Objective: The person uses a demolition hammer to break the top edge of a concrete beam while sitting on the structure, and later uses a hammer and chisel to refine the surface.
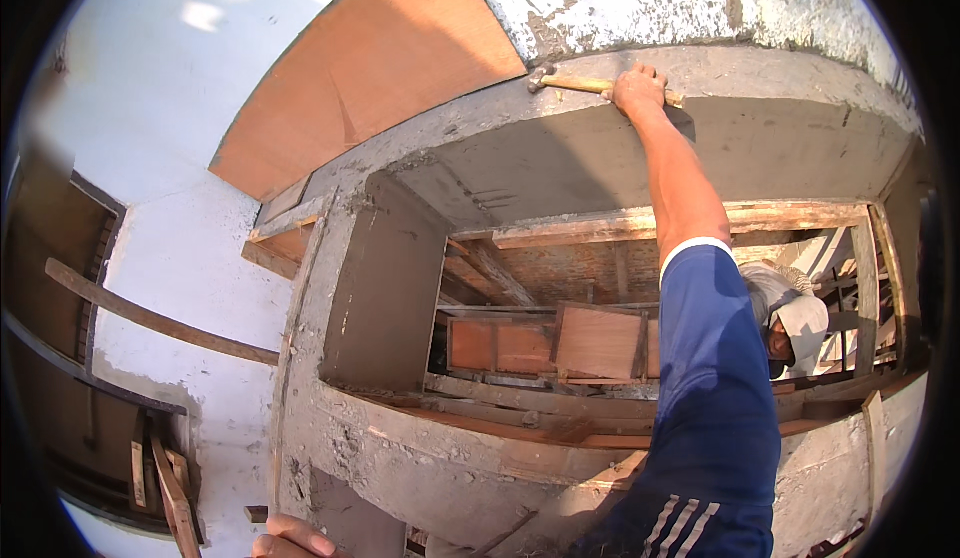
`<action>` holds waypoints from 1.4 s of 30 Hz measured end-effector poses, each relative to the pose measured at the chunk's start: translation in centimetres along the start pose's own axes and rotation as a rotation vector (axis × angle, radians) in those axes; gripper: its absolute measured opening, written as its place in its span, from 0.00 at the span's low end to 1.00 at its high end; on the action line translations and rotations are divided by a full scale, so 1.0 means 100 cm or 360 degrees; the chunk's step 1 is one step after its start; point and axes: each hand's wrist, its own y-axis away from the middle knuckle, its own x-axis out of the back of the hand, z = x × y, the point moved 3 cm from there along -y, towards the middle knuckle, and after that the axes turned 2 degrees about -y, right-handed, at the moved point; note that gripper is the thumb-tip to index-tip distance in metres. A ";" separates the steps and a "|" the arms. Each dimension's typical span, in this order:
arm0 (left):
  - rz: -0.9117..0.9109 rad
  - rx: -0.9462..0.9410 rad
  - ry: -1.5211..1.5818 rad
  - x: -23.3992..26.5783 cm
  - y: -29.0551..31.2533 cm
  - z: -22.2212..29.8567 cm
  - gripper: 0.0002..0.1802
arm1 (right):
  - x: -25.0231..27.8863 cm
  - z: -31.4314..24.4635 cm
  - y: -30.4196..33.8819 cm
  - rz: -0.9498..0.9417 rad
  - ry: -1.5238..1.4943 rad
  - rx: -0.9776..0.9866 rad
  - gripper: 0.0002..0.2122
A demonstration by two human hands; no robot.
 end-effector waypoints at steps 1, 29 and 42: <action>-0.0015 -0.0020 -0.0047 -0.002 -0.002 0.000 0.27 | -0.009 -0.004 0.009 -0.0048 -0.0093 -0.0075 0.23; -0.0190 0.0377 -0.0682 0.224 0.190 0.016 0.25 | 0.237 0.082 0.618 -0.0024 -0.2600 0.0309 0.10; 0.0772 0.2316 -0.3042 0.660 0.497 0.030 0.32 | 0.165 -0.069 0.804 -0.2330 -0.2721 0.0651 0.18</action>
